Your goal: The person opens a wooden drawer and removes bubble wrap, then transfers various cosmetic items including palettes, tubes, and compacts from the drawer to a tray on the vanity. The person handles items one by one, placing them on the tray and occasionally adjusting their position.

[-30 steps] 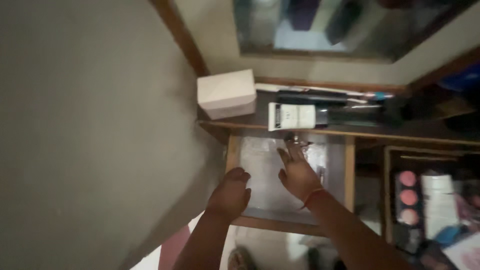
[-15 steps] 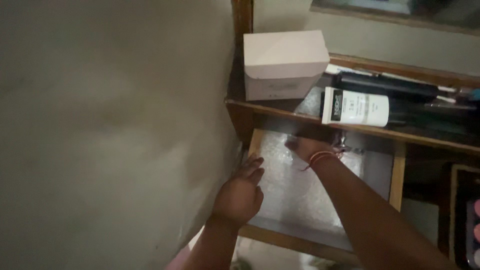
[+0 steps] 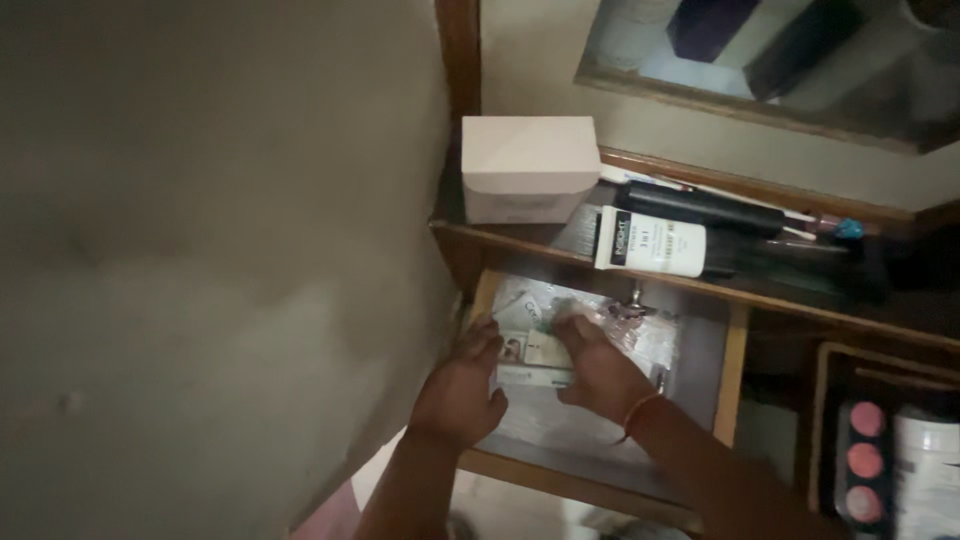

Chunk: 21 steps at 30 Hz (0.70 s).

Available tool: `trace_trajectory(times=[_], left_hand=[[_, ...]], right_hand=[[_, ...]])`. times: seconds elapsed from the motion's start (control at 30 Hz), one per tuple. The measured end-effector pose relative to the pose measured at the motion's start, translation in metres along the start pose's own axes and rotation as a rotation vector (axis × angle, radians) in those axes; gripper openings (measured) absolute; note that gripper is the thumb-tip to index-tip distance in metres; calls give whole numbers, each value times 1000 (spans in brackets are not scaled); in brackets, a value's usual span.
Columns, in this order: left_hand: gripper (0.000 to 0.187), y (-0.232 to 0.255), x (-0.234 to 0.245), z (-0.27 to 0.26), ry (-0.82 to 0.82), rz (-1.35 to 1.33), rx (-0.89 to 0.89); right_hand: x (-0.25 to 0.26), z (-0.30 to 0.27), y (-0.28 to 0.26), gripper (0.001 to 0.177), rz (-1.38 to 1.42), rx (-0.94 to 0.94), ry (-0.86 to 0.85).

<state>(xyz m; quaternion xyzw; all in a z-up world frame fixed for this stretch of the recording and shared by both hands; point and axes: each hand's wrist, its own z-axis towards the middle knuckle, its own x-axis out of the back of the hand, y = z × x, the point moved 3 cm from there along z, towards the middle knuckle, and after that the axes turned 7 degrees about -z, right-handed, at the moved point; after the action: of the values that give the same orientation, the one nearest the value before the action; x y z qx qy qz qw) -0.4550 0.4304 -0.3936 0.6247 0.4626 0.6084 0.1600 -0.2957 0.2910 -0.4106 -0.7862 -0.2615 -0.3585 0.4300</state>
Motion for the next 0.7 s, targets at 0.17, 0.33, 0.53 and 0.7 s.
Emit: trace_trajectory(times=[0.17,0.33,0.53,0.7], left_hand=[[67,0,2,3,-63,-17,37],[63,-9,2,2,-87,-4,50],[61,-22,3,1,-69,-71,58],[62,-34,-8,0,-84,-71,69]], right_hand=[[-31,5,17,80,-112,41,-14],[-41,29,36,42,-72,-105,187],[-41,104,49,37,44,-435,55],[-51,152,61,50,-182,-272,257]])
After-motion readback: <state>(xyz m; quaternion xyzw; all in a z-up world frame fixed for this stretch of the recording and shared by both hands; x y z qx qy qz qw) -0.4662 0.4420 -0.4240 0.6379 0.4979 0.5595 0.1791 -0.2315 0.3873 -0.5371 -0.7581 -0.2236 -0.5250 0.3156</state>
